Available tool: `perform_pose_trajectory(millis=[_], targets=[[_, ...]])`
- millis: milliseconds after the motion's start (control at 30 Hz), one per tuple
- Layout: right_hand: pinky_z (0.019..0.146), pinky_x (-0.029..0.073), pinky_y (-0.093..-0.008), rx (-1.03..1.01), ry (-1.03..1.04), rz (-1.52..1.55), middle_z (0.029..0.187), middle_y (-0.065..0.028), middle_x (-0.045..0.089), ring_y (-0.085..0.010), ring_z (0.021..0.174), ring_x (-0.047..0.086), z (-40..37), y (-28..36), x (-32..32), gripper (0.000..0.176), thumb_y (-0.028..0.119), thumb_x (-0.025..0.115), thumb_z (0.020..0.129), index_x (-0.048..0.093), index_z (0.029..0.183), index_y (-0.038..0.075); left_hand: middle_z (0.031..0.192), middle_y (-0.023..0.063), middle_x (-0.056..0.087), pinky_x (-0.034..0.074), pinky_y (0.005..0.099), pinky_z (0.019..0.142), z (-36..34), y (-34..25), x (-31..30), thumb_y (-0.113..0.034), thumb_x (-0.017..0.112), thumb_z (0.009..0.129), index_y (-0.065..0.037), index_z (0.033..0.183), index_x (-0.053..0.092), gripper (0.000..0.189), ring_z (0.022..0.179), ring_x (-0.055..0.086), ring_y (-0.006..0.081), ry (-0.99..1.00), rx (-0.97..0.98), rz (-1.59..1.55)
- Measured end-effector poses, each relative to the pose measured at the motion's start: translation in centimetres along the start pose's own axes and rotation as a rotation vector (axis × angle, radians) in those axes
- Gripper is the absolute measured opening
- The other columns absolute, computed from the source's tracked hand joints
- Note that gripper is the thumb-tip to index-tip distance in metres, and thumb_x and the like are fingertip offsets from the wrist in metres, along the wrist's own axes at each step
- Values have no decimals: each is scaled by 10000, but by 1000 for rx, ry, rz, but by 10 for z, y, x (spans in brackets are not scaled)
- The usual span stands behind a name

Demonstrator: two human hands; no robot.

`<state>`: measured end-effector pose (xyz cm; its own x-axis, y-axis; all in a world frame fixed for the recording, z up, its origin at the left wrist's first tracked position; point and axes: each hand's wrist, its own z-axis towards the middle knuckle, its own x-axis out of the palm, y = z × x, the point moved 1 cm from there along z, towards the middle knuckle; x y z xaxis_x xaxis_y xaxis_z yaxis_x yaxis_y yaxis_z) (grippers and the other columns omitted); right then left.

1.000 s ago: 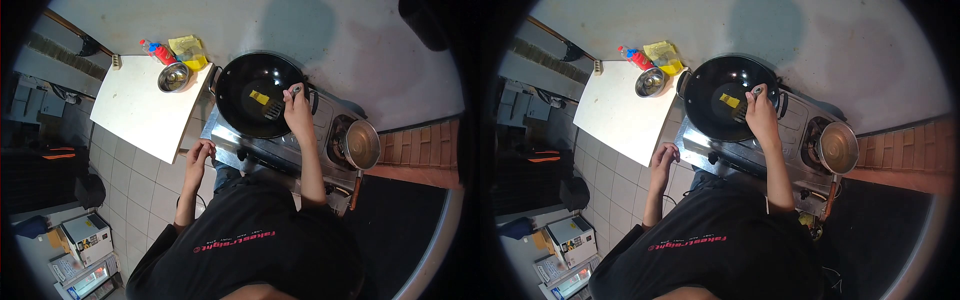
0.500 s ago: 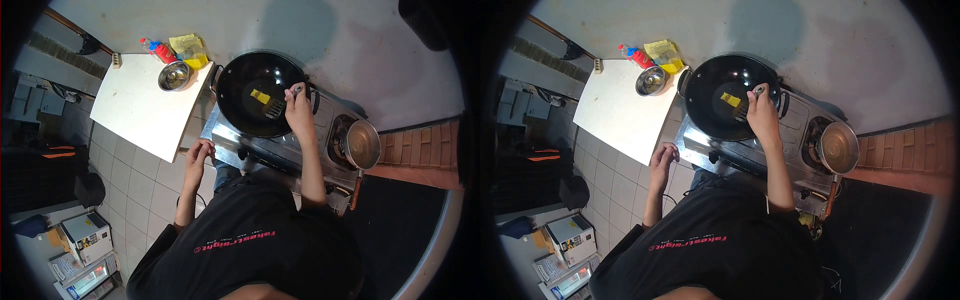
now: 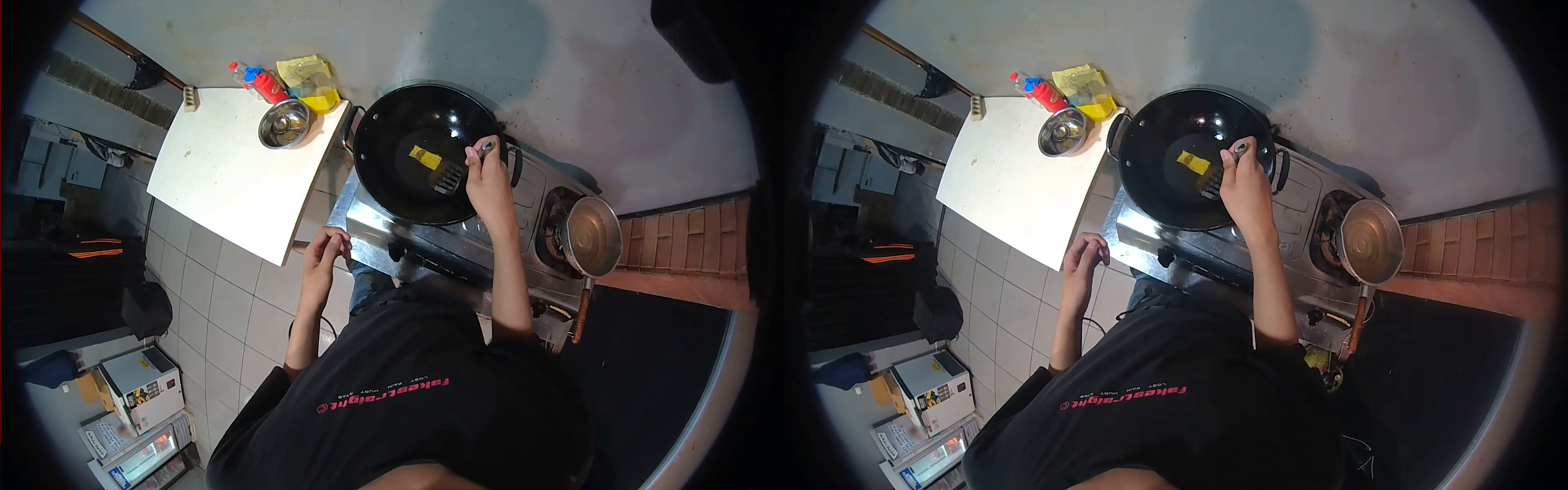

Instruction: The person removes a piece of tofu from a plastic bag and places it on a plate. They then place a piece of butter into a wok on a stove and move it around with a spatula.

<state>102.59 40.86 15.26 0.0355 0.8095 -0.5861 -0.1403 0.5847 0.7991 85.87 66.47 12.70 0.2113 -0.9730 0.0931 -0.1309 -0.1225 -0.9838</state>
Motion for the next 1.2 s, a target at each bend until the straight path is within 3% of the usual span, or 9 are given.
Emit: perform_pose_trajectory(millis=[1200], targets=[[718,471,-516,1,-3,19,889,-217,630,-463,880,616,3,-3,-2,197,214,471,1006,385,1065,47,814,8,543,415,242,715,0,0,0,-203,492,1014,-36,943,586,204,742,510,94,-14,-2,-10]])
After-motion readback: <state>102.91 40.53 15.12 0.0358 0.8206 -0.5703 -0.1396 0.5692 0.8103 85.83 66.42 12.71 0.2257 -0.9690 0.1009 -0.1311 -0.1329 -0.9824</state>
